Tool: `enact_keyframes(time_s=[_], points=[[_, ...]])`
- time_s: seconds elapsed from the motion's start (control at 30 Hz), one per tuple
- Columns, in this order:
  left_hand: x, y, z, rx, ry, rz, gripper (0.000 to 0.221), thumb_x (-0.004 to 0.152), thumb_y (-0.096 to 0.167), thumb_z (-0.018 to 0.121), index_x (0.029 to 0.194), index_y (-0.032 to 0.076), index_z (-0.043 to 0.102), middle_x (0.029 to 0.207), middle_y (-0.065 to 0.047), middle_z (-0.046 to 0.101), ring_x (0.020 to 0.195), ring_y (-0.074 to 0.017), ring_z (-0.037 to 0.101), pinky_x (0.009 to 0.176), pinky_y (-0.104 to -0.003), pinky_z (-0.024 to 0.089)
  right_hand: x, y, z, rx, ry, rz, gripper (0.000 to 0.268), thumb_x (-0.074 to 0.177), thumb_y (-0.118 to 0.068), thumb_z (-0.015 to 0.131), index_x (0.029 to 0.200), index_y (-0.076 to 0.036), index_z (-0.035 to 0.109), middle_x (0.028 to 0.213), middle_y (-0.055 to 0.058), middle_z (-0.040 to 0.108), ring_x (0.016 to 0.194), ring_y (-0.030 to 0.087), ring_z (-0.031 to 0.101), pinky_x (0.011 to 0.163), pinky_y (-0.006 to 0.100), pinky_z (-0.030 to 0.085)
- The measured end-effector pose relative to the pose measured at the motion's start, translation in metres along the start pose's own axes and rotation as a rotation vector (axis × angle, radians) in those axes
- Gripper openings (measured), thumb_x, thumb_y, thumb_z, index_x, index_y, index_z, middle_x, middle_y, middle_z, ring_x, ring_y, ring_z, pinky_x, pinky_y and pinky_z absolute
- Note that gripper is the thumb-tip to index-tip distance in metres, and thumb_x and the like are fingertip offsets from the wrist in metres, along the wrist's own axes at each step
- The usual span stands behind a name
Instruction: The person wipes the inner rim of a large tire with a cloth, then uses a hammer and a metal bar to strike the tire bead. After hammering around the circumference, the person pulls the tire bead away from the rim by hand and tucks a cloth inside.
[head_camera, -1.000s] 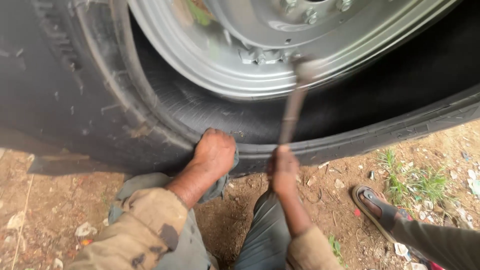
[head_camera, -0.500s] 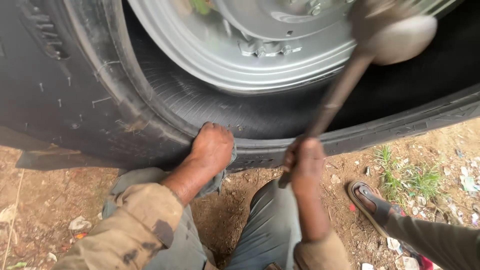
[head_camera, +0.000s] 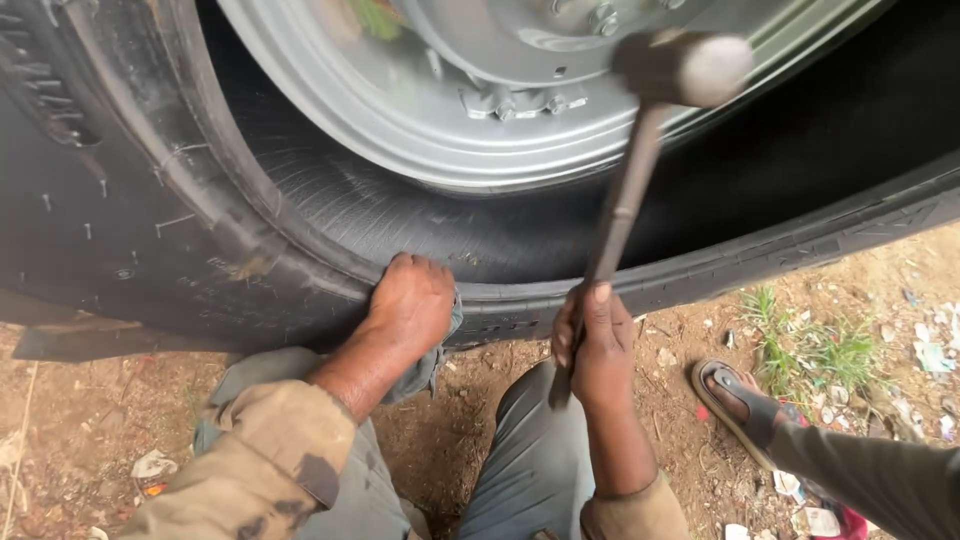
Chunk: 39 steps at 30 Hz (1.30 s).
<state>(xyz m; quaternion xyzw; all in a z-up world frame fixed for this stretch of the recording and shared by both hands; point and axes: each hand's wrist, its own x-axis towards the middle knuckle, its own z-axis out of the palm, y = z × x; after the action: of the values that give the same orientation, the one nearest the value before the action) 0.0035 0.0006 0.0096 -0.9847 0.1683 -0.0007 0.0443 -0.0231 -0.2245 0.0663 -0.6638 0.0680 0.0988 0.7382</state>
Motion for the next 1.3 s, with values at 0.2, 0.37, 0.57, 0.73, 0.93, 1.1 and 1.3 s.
enact_keyframes(time_s=[0.2, 0.37, 0.57, 0.73, 0.93, 1.1, 1.3], points=[[0.001, -0.002, -0.016, 0.084, -0.177, 0.036, 0.02, 0.092, 0.022, 0.058, 0.094, 0.006, 0.068, 0.087, -0.011, 0.071, 0.081, -0.0206, 0.067, 0.074, -0.04, 0.05, 0.048, 0.092, -0.008, -0.187, 0.043, -0.319, 0.044, 0.107, -0.046, 0.044, 0.082, -0.011, 0.052, 0.059, -0.003, 0.049, 0.043, 0.008, 0.042, 0.036, 0.026, 0.035], [0.014, -0.007, 0.024, -0.04, 0.127, 0.007, 0.017, 0.084, 0.019, 0.06, 0.092, 0.011, 0.071, 0.09, -0.008, 0.073, 0.086, -0.0235, 0.068, 0.078, -0.042, 0.048, 0.034, 0.051, 0.005, -0.158, -0.024, 0.263, 0.048, 0.105, -0.05, 0.044, 0.078, -0.01, 0.049, 0.054, -0.003, 0.043, 0.036, 0.011, 0.035, 0.033, 0.03, 0.032], [0.0, 0.0, -0.003, 0.032, -0.052, 0.003, 0.018, 0.091, 0.019, 0.056, 0.095, 0.008, 0.07, 0.089, -0.009, 0.072, 0.084, -0.0219, 0.067, 0.076, -0.041, 0.049, -0.01, -0.004, -0.004, -0.107, -0.009, -0.059, 0.045, 0.103, -0.047, 0.045, 0.084, -0.008, 0.055, 0.054, 0.0, 0.048, 0.038, 0.011, 0.041, 0.035, 0.029, 0.037], [0.001, -0.001, -0.023, 0.091, -0.195, 0.026, 0.021, 0.094, 0.021, 0.056, 0.098, 0.004, 0.068, 0.088, -0.011, 0.07, 0.082, -0.0206, 0.067, 0.075, -0.039, 0.05, 0.033, 0.057, -0.015, -0.178, -0.007, -0.354, 0.045, 0.107, -0.05, 0.045, 0.087, -0.011, 0.054, 0.06, -0.003, 0.049, 0.045, 0.008, 0.042, 0.038, 0.026, 0.036], [0.003, 0.003, -0.013, 0.089, -0.177, 0.031, 0.019, 0.092, 0.021, 0.058, 0.099, 0.006, 0.068, 0.089, -0.01, 0.07, 0.083, -0.0203, 0.067, 0.076, -0.04, 0.05, 0.036, 0.068, -0.004, -0.318, 0.105, 0.147, 0.045, 0.106, -0.047, 0.044, 0.08, -0.01, 0.051, 0.056, -0.003, 0.047, 0.04, 0.009, 0.039, 0.035, 0.028, 0.035], [0.002, 0.001, -0.008, 0.052, -0.138, 0.018, 0.017, 0.091, 0.021, 0.058, 0.095, 0.009, 0.069, 0.091, -0.009, 0.07, 0.086, -0.0217, 0.066, 0.078, -0.04, 0.049, -0.001, 0.016, -0.008, -0.166, 0.103, 0.056, 0.045, 0.105, -0.048, 0.042, 0.084, -0.01, 0.053, 0.057, -0.002, 0.048, 0.042, 0.009, 0.04, 0.035, 0.027, 0.034], [0.001, 0.001, -0.014, 0.102, -0.193, 0.032, 0.02, 0.094, 0.021, 0.057, 0.098, 0.006, 0.068, 0.087, -0.01, 0.071, 0.082, -0.0198, 0.068, 0.075, -0.039, 0.05, 0.022, 0.052, -0.01, -0.179, 0.053, -0.432, 0.049, 0.107, -0.055, 0.038, 0.088, -0.011, 0.051, 0.061, -0.003, 0.048, 0.046, 0.008, 0.044, 0.038, 0.026, 0.037]])
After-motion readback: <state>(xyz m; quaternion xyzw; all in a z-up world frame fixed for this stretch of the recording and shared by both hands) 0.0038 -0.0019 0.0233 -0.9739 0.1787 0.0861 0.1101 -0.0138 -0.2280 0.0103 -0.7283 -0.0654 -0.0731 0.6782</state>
